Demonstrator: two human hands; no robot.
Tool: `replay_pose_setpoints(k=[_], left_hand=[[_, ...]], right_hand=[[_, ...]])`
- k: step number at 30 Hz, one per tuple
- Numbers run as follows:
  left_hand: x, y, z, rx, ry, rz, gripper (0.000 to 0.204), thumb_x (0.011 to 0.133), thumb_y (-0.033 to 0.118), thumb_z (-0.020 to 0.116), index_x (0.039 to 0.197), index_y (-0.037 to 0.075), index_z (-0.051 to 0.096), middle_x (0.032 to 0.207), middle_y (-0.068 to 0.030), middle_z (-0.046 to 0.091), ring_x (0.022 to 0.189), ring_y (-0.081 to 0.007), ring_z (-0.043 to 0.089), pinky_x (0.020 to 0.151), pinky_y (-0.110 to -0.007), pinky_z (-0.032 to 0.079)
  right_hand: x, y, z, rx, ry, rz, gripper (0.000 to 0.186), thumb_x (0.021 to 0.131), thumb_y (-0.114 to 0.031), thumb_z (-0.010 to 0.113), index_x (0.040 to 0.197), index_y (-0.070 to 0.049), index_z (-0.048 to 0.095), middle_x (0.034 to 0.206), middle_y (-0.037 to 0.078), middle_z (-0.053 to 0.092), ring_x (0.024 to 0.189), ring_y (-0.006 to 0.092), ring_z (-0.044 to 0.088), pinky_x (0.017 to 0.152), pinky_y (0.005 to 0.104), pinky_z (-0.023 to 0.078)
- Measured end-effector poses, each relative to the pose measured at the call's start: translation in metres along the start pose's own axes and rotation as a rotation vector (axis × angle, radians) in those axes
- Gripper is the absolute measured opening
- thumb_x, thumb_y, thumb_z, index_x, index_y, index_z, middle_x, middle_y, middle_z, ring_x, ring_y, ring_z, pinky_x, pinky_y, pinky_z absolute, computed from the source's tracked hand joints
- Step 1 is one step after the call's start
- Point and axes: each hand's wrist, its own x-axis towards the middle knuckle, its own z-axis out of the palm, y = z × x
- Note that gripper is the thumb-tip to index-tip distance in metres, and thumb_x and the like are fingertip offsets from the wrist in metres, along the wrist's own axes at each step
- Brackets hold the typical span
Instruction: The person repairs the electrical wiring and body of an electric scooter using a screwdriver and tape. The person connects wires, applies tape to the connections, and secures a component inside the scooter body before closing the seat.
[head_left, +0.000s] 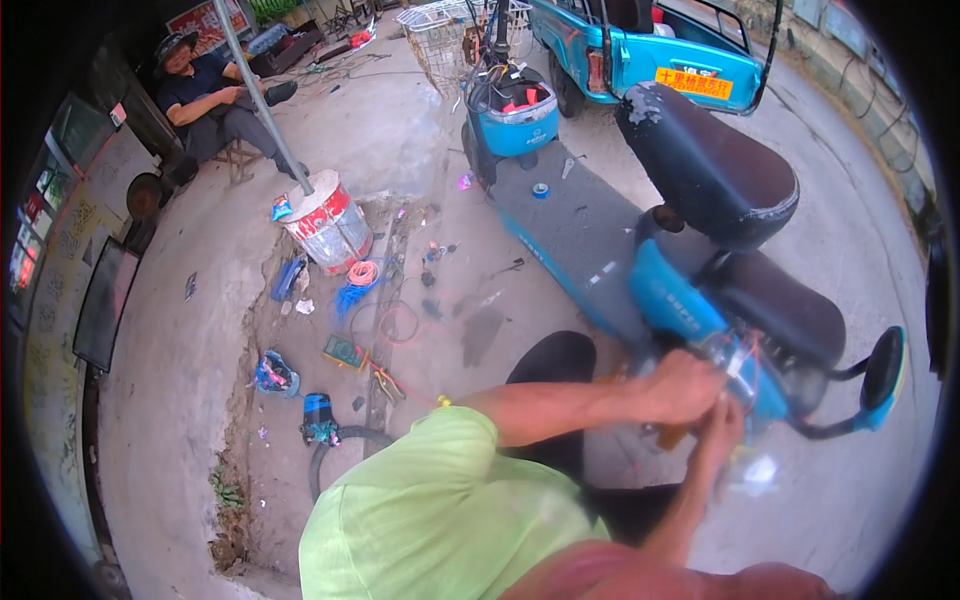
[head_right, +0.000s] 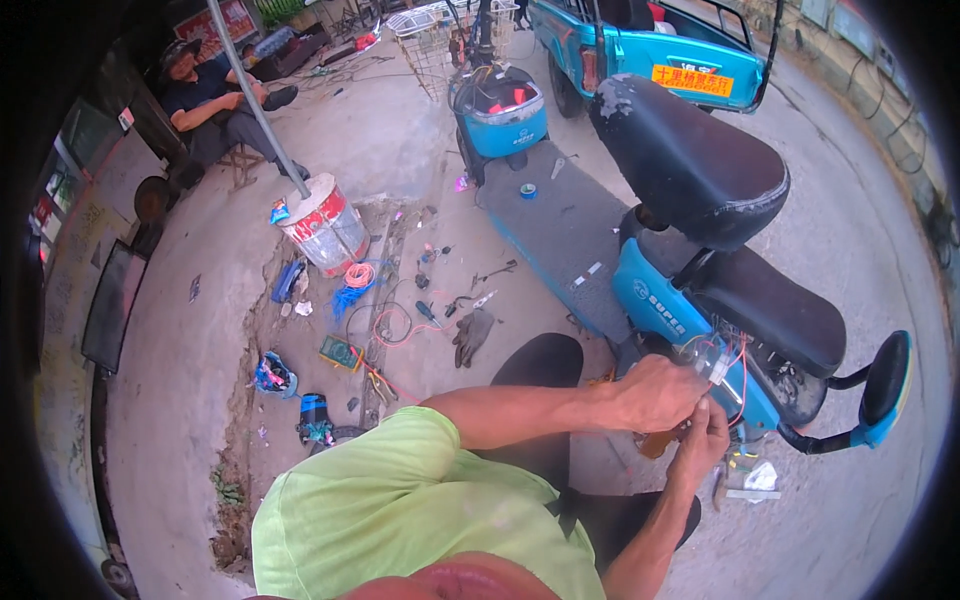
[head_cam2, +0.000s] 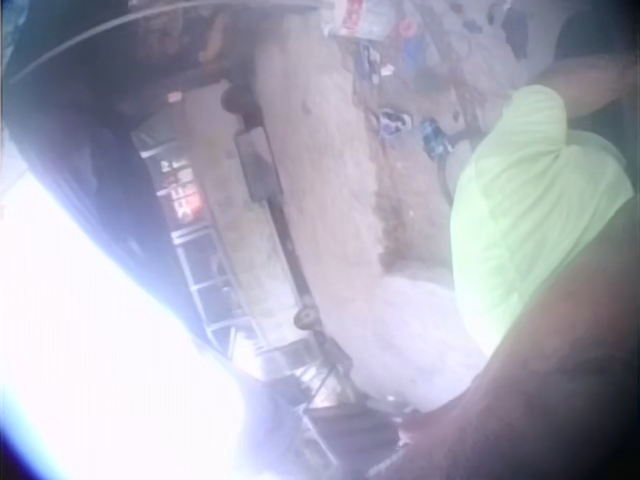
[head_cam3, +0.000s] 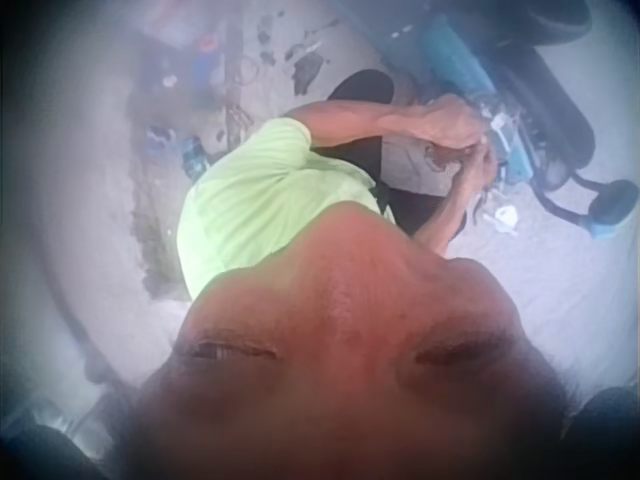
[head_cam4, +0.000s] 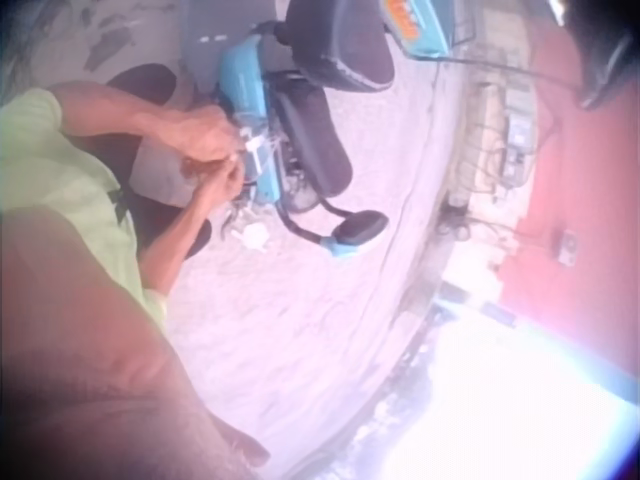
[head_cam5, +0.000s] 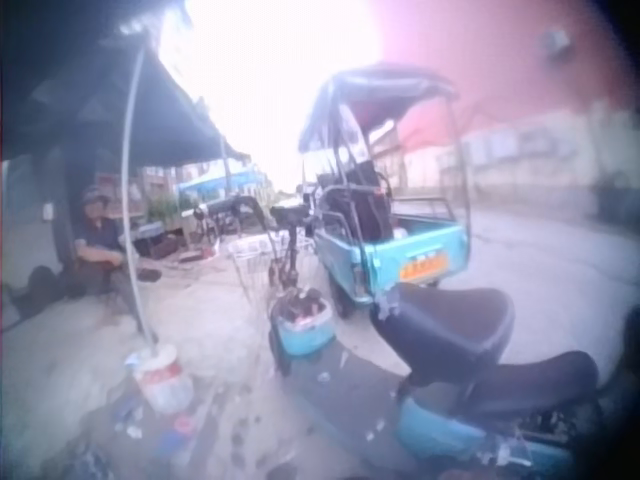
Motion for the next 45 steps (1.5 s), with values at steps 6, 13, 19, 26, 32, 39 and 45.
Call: replay_pose_setpoints(k=[6, 13, 19, 26, 32, 39, 45], left_hand=[[-0.006, 0.003, -0.015, -0.093, 0.051, -0.017, 0.014, 0.091, 0.018, 0.063, 0.093, 0.004, 0.067, 0.078, -0.0183, 0.07, 0.071, -0.0405, 0.07, 0.062, -0.052, 0.054], [-0.005, 0.005, -0.026, -0.136, 0.104, -0.253, 0.017, 0.091, 0.023, 0.065, 0.096, 0.007, 0.067, 0.076, -0.0201, 0.069, 0.072, -0.0427, 0.069, 0.064, -0.053, 0.054], [-0.009, -0.002, -0.032, -0.091, 0.053, -0.21, 0.019, 0.09, 0.026, 0.065, 0.098, 0.009, 0.068, 0.077, -0.0192, 0.071, 0.074, -0.0429, 0.07, 0.067, -0.056, 0.055], [-0.013, -0.008, -0.039, -0.027, -0.099, -0.306, 0.022, 0.087, 0.027, 0.068, 0.099, 0.008, 0.069, 0.081, -0.0211, 0.072, 0.077, -0.0439, 0.071, 0.072, -0.055, 0.056], [-0.011, -0.005, -0.032, -0.123, 0.001, -0.31, 0.031, 0.084, 0.031, 0.072, 0.108, 0.011, 0.069, 0.084, -0.0197, 0.073, 0.08, -0.0422, 0.072, 0.072, -0.054, 0.057], [0.001, -0.016, -0.01, -0.106, 0.015, -0.217, 0.031, 0.086, 0.03, 0.074, 0.114, 0.016, 0.07, 0.1, -0.0151, 0.073, 0.089, -0.0398, 0.071, 0.074, -0.05, 0.058], [0.003, -0.016, -0.001, -0.127, -0.001, -0.381, 0.013, 0.091, 0.018, 0.072, 0.089, 0.005, 0.069, 0.07, -0.0133, 0.065, 0.059, -0.0209, 0.063, 0.059, -0.036, 0.05]], right_hand=[[-0.003, -0.024, 0.009, -0.103, -0.023, 0.003, 0.022, 0.103, -0.023, 0.066, 0.102, -0.001, 0.071, 0.079, -0.001, 0.064, 0.065, 0.0063, 0.056, 0.055, 0.0206, 0.044], [0.013, -0.012, 0.0, 0.272, -0.055, 0.179, 0.015, 0.102, -0.018, 0.065, 0.103, -0.004, 0.067, 0.076, 0.0, 0.062, 0.064, 0.0072, 0.056, 0.057, 0.0204, 0.045], [0.024, -0.018, -0.012, 0.533, -0.163, 0.341, 0.021, 0.102, -0.024, 0.064, 0.114, -0.006, 0.064, 0.083, 0.001, 0.064, 0.071, 0.0094, 0.059, 0.058, 0.0221, 0.045], [0.018, -0.026, -0.005, 0.494, -0.324, 0.407, 0.02, 0.103, -0.023, 0.062, 0.118, -0.008, 0.064, 0.096, 0.001, 0.068, 0.087, 0.0132, 0.063, 0.078, 0.0295, 0.05], [0.009, -0.038, 0.017, 0.432, -0.259, 0.341, 0.045, 0.097, -0.03, 0.068, 0.137, -0.012, 0.057, 0.103, -0.001, 0.069, 0.081, 0.01, 0.063, 0.063, 0.0237, 0.048], [0.018, -0.038, 0.007, 0.571, -0.279, 0.368, 0.043, 0.1, -0.021, 0.062, 0.141, -0.008, 0.056, 0.1, 0.002, 0.067, 0.082, 0.0117, 0.063, 0.066, 0.0274, 0.048], [0.02, -0.027, -0.014, 0.587, -0.262, 0.41, 0.017, 0.102, -0.021, 0.063, 0.109, -0.007, 0.066, 0.094, 0.004, 0.068, 0.083, 0.0122, 0.063, 0.072, 0.0281, 0.049]])
